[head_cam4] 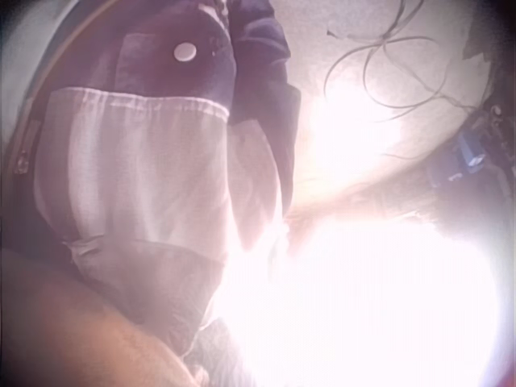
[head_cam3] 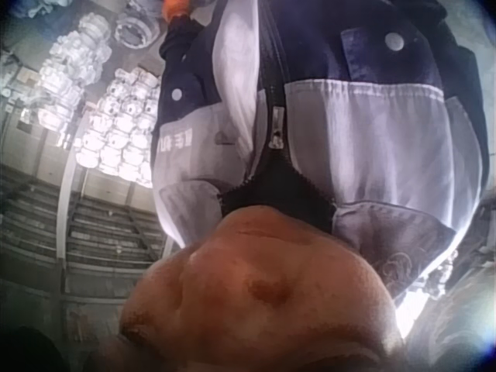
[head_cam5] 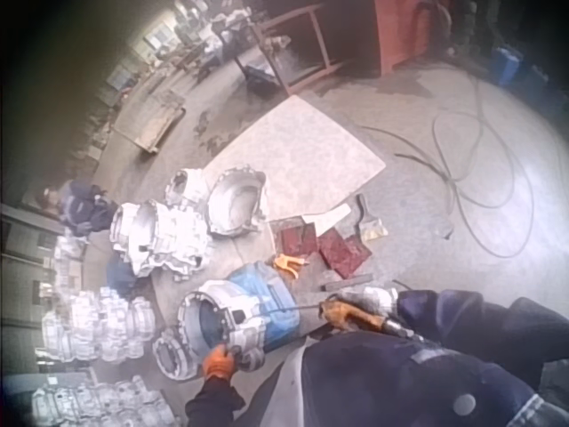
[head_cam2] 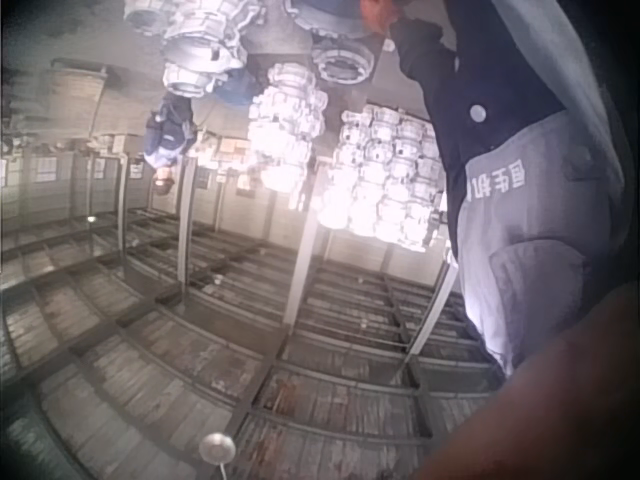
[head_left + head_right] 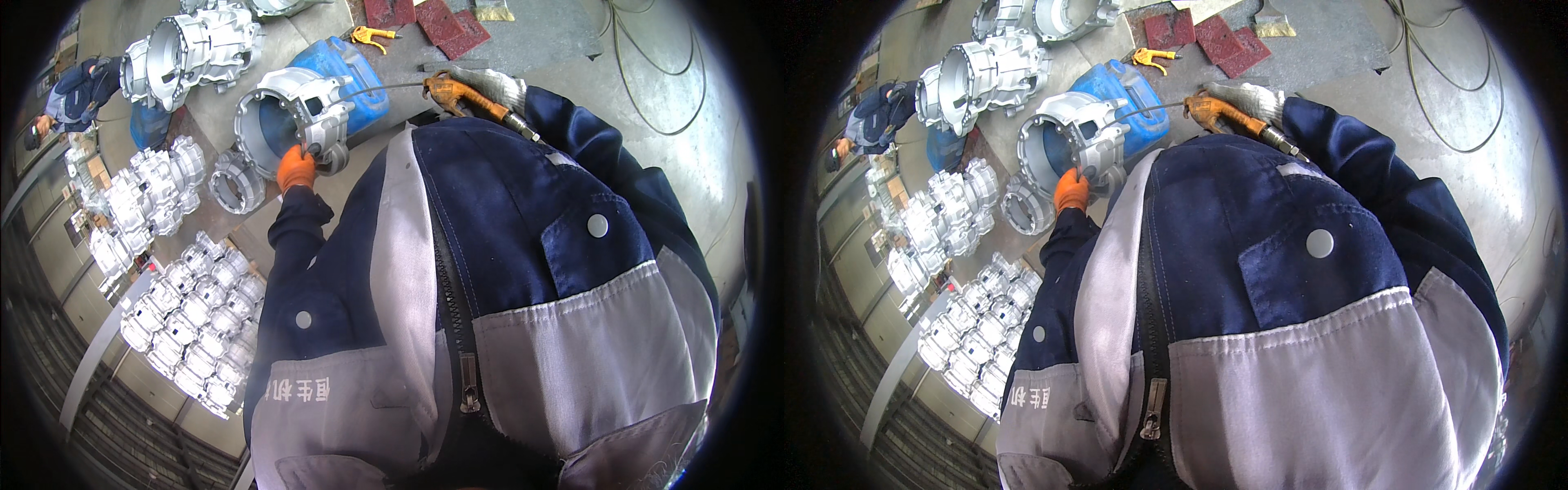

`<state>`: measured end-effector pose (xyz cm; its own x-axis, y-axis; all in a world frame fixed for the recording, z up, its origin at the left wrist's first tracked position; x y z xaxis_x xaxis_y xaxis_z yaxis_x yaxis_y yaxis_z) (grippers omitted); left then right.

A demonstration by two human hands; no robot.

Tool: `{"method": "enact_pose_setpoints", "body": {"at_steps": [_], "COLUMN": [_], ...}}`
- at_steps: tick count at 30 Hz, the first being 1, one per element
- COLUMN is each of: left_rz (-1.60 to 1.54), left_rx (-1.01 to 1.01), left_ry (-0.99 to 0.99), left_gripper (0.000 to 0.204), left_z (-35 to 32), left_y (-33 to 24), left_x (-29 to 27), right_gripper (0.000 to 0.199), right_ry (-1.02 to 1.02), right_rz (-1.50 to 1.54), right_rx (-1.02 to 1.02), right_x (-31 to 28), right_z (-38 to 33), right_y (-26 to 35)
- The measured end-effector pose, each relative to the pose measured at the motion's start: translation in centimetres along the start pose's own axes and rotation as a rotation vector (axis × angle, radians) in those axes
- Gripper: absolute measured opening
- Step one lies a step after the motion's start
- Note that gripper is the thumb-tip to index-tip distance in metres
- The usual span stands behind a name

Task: The person uses a handheld spray tool to clean the interior and exterior surfaces of large silver metal housings. They rotate each part to reach different areas, then place the cleaned part aside and pick up the next one from a nearby stack.

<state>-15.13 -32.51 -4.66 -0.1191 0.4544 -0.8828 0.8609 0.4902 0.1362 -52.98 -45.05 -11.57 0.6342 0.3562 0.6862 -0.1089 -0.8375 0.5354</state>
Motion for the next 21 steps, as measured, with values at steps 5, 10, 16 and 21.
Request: {"method": "enact_pose_setpoints", "body": {"at_steps": [5,10,16,21], "left_rz": [0.006,0.019,0.024,-0.034], "left_rx": [0.019,0.011,0.034,0.032], "left_ry": [0.000,0.008,-0.013,0.000], "left_gripper": [0.027,0.028,0.028,0.029], "left_z": [0.2,0.3,0.3,0.6], "left_y": [0.0,0.1,0.1,0.5], "left_x": [0.1,0.3,0.2,0.7], "right_gripper": [0.038,0.038,0.033,0.035], "right_ry": [0.031,0.065,-0.027,-0.006], "right_rz": [0.272,0.081,-0.249,0.015], "right_rx": [0.145,0.083,-0.072,-0.007], "right_x": [0.7,0.4,-0.4,0.2], "right_z": [-0.1,0.5,0.0,-1.3], "right_y": [-1.0,-0.8,-0.2,-0.6]}}
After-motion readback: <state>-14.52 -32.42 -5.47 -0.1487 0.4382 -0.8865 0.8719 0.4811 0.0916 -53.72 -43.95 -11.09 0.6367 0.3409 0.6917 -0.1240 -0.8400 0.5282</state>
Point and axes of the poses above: each hand's wrist, its own z-axis towards the middle knuckle, its own x-axis out of the palm, y = z × x, the point moved 9 cm from there along z, towards the middle knuckle, and after that the axes turned 5 degrees about z, right-handed, at the moved point
